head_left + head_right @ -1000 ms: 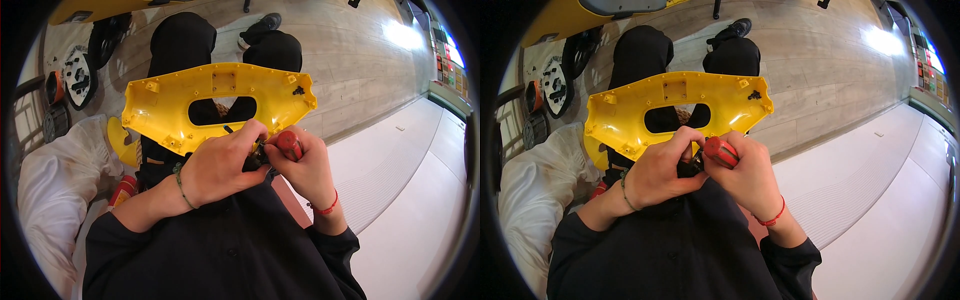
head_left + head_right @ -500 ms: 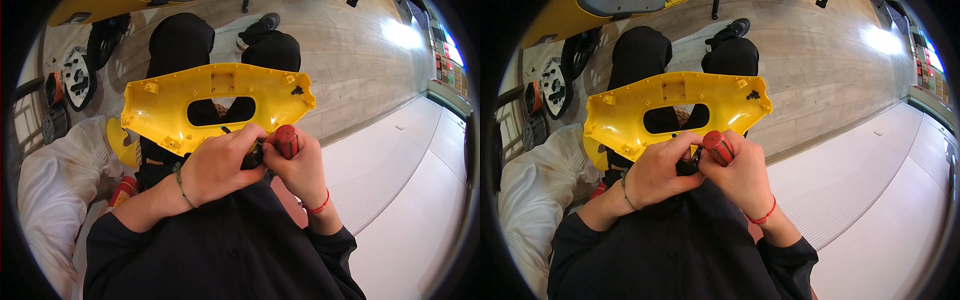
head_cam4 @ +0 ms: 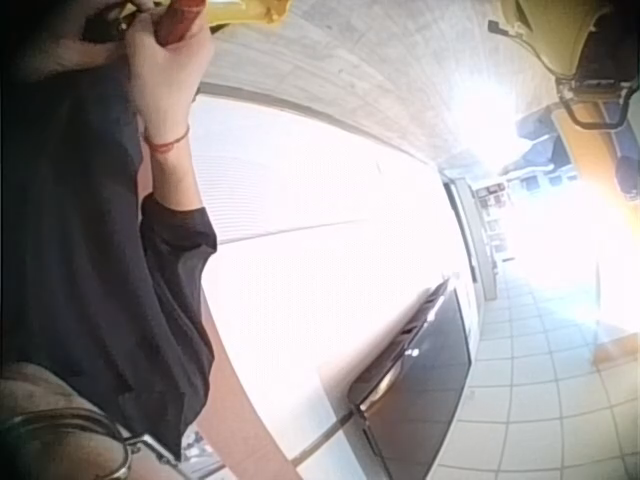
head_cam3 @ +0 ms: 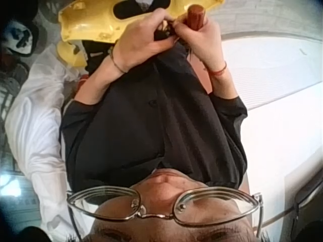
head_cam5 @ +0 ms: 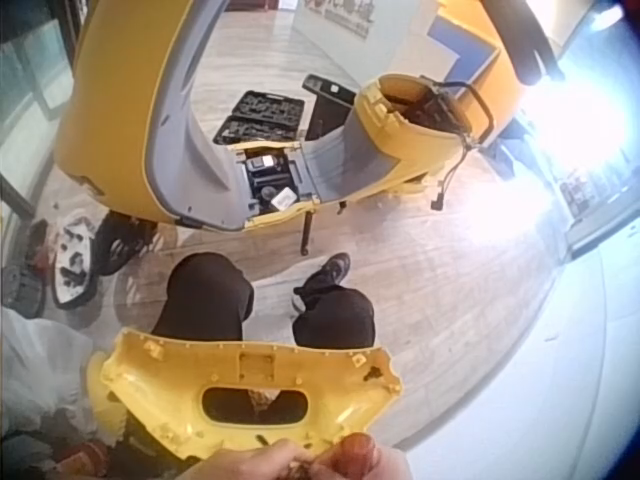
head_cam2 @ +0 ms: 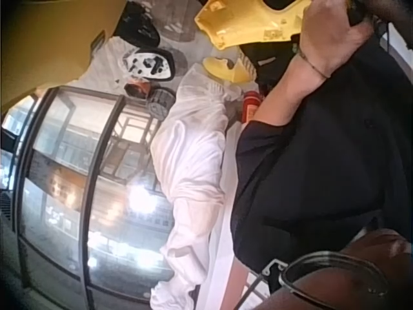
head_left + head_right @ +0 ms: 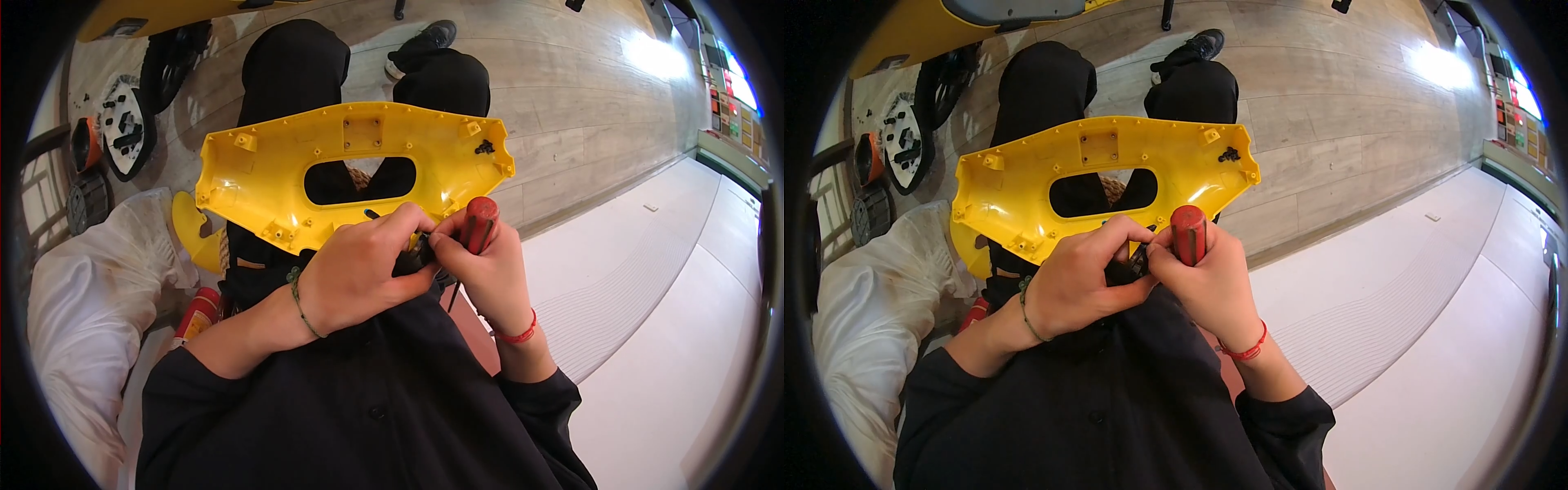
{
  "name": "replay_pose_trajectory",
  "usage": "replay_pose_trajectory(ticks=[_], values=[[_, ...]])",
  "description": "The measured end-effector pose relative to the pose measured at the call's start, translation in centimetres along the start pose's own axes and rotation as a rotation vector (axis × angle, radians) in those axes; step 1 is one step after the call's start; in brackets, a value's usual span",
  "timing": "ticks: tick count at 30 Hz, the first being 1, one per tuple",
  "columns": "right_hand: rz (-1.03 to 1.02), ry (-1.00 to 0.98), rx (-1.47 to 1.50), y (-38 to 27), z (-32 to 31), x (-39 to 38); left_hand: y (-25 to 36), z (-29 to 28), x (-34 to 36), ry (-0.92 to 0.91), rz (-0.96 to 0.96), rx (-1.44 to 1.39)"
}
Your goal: Screwing a digital instrument cluster into a yellow motorcycle front cowling.
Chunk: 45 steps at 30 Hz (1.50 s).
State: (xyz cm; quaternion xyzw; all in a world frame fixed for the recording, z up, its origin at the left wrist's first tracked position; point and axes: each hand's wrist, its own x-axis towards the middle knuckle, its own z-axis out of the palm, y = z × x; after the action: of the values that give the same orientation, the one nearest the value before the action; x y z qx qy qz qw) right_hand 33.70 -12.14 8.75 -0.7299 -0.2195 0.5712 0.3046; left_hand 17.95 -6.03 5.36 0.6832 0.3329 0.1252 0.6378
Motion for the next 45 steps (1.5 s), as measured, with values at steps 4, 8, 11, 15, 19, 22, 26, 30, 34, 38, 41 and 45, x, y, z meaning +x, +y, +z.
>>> replay_pose_trajectory(ticks=[4, 8, 11, 15, 19, 22, 26, 30, 34, 38, 41, 45], values=[[0.048, -0.023, 0.054, -0.3, -0.4, 0.1, -0.3, -0.2, -0.1, -0.019, 0.019, 0.020], [0.046, -0.054, 0.004, -0.2, -0.6, 0.2, -0.2, -0.3, -0.1, -0.052, 0.023, 0.031], [0.044, -0.051, 0.011, 0.1, -0.6, 0.4, -0.3, -0.3, -0.1, -0.050, 0.022, 0.031], [0.006, -0.033, -0.061, -0.3, -0.7, 0.1, 0.1, -0.3, 0.0, -0.046, 0.034, 0.048], [0.002, -0.030, -0.111, -0.7, -0.6, 0.1, -0.1, -0.2, 0.1, -0.054, 0.023, 0.046], [-0.021, -0.036, -0.157, -0.7, -0.6, 0.0, 0.0, -0.2, 0.1, -0.058, 0.030, 0.046], [-0.168, 0.006, -0.342, -0.5, -0.7, -0.3, -0.2, -0.2, 0.1, -0.069, 0.037, 0.042], [-0.548, 0.007, -0.596, -0.6, -1.0, -0.2, -0.6, -0.4, 0.2, -0.050, 0.045, 0.039], [-0.690, 0.044, -0.391, -1.2, -3.7, -0.5, -0.8, -1.8, 0.4, -0.139, -0.050, 0.012], [-0.576, 0.245, 0.053, -4.2, -5.8, -2.3, -1.8, -1.7, -0.1, -0.110, 0.029, -0.128], [-0.559, 0.376, -0.139, -4.4, -7.9, -3.8, -3.0, -1.6, -0.5, -0.079, 0.029, -0.259], [-0.466, 0.513, -0.244, -3.8, -10.1, -6.6, -3.1, -1.8, -0.3, -0.161, -0.128, -0.592]])
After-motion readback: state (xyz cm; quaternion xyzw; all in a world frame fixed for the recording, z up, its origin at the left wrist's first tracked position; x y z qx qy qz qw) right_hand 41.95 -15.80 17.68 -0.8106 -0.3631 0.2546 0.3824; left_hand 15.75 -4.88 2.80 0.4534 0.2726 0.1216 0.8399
